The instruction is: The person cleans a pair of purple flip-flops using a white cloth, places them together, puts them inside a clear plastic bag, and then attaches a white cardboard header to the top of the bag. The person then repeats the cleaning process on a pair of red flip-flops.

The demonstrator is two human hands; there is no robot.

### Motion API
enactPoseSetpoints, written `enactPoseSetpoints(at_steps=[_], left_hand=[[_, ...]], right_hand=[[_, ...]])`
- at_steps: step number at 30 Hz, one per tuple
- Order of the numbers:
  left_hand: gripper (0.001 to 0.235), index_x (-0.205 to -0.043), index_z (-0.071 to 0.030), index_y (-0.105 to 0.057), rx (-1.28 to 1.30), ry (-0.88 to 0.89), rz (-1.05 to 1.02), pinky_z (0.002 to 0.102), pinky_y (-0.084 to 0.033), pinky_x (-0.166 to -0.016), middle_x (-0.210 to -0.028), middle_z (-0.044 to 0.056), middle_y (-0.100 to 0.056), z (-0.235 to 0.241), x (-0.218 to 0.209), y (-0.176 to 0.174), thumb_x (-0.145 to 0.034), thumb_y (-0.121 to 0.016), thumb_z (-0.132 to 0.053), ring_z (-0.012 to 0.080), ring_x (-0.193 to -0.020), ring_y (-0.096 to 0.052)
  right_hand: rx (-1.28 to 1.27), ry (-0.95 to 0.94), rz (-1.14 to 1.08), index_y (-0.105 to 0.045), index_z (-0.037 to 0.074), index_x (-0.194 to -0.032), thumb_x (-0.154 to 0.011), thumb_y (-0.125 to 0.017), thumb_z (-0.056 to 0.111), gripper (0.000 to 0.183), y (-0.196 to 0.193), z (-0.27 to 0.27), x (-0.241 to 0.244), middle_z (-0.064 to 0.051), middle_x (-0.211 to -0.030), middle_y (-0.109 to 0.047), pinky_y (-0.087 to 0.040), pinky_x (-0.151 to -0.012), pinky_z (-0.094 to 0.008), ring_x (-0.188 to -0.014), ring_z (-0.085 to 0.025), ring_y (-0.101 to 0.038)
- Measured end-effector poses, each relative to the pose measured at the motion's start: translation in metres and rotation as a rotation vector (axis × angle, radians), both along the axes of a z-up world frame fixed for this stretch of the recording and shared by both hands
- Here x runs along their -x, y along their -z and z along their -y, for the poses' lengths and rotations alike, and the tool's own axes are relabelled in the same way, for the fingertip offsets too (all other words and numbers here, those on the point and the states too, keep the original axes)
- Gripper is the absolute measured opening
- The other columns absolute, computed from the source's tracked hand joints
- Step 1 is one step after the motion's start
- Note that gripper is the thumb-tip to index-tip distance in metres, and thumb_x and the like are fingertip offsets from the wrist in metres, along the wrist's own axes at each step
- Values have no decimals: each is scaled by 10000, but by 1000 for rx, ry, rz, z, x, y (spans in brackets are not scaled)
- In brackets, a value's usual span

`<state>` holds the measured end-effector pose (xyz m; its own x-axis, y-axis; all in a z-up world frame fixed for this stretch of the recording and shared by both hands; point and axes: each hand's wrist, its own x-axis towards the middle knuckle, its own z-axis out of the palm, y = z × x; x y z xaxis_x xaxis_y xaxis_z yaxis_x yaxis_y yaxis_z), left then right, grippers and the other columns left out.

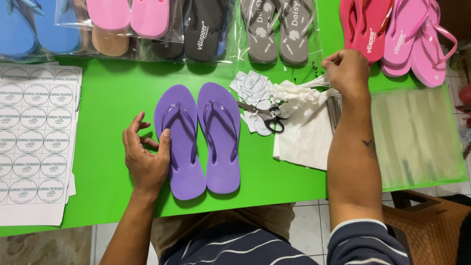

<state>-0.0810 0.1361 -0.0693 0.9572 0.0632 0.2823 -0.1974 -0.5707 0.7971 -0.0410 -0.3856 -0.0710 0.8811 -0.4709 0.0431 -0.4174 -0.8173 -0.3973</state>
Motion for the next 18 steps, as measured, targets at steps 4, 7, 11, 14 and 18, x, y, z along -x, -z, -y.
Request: enactPoseSetpoints(at_steps=[4, 7, 11, 14, 18], left_hand=[[571, -1471, -113, -529, -6, 4, -1, 406, -501, -695, -1195, 91, -577, -2, -1, 1, -967, -783, -199, 268, -747, -662], [572, -1473, -110, -528, -8, 8, -1, 426, -504, -720, -1196, 98, -573, -1, -1, 0, -967, -778, -197, 280, -746, -664], [568, -1469, -107, -532, -13, 3, 9, 438, -510, -728, -1193, 101, -575, 0, -1, -1, -967, -781, -199, 282, -740, -664], [569, -1467, -110, -534, -14, -1, 15, 444, -513, -733, -1192, 100, -577, -1, -1, 1, -964, -784, -198, 282, -741, -666], [563, -1467, -110, -530, -16, 2, 17, 459, -515, -754, -1193, 98, -571, -2, -2, 1, -971, -777, -206, 285, -743, -666]], right_hand=[[-30, -13, -32, -800, 174, -993, -954, -722, 272, 131, -20, -13, 8, -103, -822, -728, -514, -838, -502, -901, -410, -705], [-2, 10, -153, -803, 186, -956, -930, -723, 395, 225, -38, -33, 8, -107, -802, -731, -458, -897, -481, -946, -416, -702], [15, 1, -225, -812, 184, -957, -908, -721, 439, 275, -43, -40, 4, -136, -843, -751, -450, -892, -478, -1010, -432, -698], [26, 1, -234, -817, 197, -952, -898, -726, 424, 250, -38, -39, 1, -138, -852, -754, -450, -898, -478, -1038, -433, -693], [27, 7, -222, -815, 260, -920, -859, -723, 368, 155, -14, -22, 0, -113, -875, -753, -457, -911, -480, -1032, -402, -691]])
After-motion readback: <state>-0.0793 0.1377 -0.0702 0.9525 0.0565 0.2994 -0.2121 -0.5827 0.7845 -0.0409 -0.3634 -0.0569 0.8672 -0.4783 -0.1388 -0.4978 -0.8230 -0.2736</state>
